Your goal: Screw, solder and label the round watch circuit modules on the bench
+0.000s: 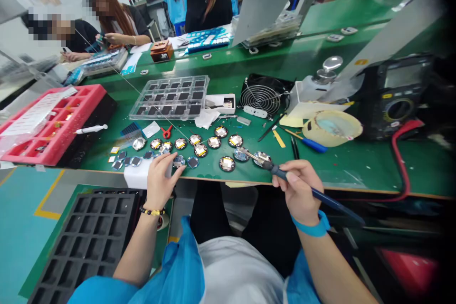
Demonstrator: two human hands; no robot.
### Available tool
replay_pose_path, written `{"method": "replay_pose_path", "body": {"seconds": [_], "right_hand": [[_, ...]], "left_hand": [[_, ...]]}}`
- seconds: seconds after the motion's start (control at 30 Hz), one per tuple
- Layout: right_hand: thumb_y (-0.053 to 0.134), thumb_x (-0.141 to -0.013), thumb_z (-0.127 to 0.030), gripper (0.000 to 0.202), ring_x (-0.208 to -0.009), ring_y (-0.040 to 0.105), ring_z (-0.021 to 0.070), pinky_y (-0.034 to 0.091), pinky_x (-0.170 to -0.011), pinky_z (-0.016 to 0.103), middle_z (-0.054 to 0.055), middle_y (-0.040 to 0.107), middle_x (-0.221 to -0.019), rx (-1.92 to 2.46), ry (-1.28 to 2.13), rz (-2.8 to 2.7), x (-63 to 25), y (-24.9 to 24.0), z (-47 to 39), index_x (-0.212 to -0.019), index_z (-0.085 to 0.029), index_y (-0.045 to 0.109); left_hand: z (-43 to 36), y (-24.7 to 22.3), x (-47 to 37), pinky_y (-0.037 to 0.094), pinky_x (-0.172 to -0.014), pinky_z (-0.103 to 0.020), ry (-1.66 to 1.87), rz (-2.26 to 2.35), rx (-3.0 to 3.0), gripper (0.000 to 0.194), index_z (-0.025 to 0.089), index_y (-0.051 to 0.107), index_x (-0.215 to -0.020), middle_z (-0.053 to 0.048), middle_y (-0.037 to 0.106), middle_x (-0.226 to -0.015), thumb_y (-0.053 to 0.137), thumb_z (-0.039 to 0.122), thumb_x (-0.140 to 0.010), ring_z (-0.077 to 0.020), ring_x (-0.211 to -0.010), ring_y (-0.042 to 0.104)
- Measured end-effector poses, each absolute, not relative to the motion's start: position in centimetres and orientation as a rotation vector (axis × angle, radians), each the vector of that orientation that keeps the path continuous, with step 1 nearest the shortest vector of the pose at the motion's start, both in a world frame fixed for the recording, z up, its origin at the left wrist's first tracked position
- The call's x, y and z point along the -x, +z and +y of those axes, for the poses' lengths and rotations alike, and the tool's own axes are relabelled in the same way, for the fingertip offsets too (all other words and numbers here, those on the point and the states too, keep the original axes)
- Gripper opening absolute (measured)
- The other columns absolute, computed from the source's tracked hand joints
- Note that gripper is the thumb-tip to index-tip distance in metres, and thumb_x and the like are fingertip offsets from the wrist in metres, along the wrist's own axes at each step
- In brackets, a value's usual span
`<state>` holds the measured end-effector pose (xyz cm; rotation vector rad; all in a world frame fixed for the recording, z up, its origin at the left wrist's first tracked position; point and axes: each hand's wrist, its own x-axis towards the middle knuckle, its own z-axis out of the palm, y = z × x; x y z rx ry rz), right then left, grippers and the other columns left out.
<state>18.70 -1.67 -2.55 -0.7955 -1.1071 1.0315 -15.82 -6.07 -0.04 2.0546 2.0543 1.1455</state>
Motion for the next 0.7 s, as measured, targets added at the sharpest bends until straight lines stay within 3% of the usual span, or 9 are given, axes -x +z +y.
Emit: {"method": "replay_pose_path", "body": {"seconds": [0.13,0.27,0.37,0.53,0.7], "right_hand": [[0.069,-0.091,-0.032,0.010,-0.047,0.051,0.0162,0.047,-0.051,0.031,-0.006,0.046,-0.053,0.792,1.041,-1.094,-18.7,-2.5,-1.5,-0.093,-0.023,0.070],[0.071,-0.089,-0.031,0.010,-0.048,0.051,0.0158,0.048,-0.051,0.031,-0.005,0.047,-0.052,0.777,1.046,-1.071,-18.7,-2.6,-1.4,-0.093,-0.022,0.073],[0.072,-0.088,-0.031,0.010,-0.048,0.051,0.0161,0.048,-0.051,0.031,-0.004,0.048,-0.051,0.767,1.048,-1.058,-18.8,-2.7,-1.4,-0.092,-0.022,0.074],[0.073,-0.087,-0.031,0.009,-0.048,0.051,0.0167,0.048,-0.050,0.032,-0.004,0.048,-0.051,0.762,1.051,-1.046,-18.6,-2.5,-1.4,-0.090,-0.022,0.074],[0.070,-0.090,-0.031,0.010,-0.048,0.051,0.0160,0.047,-0.051,0.031,-0.005,0.049,-0.053,0.774,1.041,-1.072,-18.6,-2.6,-1.5,-0.092,-0.022,0.072]], "left_hand": [[-6.1,0.8,15.2,0.054,-0.110,-0.047,1.380,1.864,-1.572,0.042,0.023,0.075,-0.123,-0.012,0.077,-0.125,0.069,0.056,-0.097,-0.0278,-0.123,0.070],[-5.6,2.0,15.4,0.060,-0.095,-0.038,1.575,1.511,-0.947,0.057,0.019,0.071,-0.117,-0.015,0.078,-0.123,0.050,0.070,-0.101,-0.0268,-0.120,0.074],[-5.3,2.5,15.7,0.060,-0.086,-0.032,1.568,1.426,-0.739,0.060,0.020,0.069,-0.110,-0.014,0.081,-0.115,0.054,0.076,-0.096,-0.0248,-0.115,0.076],[-5.7,2.7,16.2,0.052,-0.070,-0.030,1.539,1.558,-0.915,0.055,0.019,0.066,-0.101,-0.011,0.081,-0.095,0.056,0.073,-0.096,-0.0228,-0.094,0.077],[-5.5,2.5,17.1,0.051,-0.085,-0.034,1.228,1.978,-1.481,0.043,0.021,0.066,-0.084,-0.007,0.081,-0.099,0.056,0.058,-0.103,-0.0211,-0.093,0.071]]}}
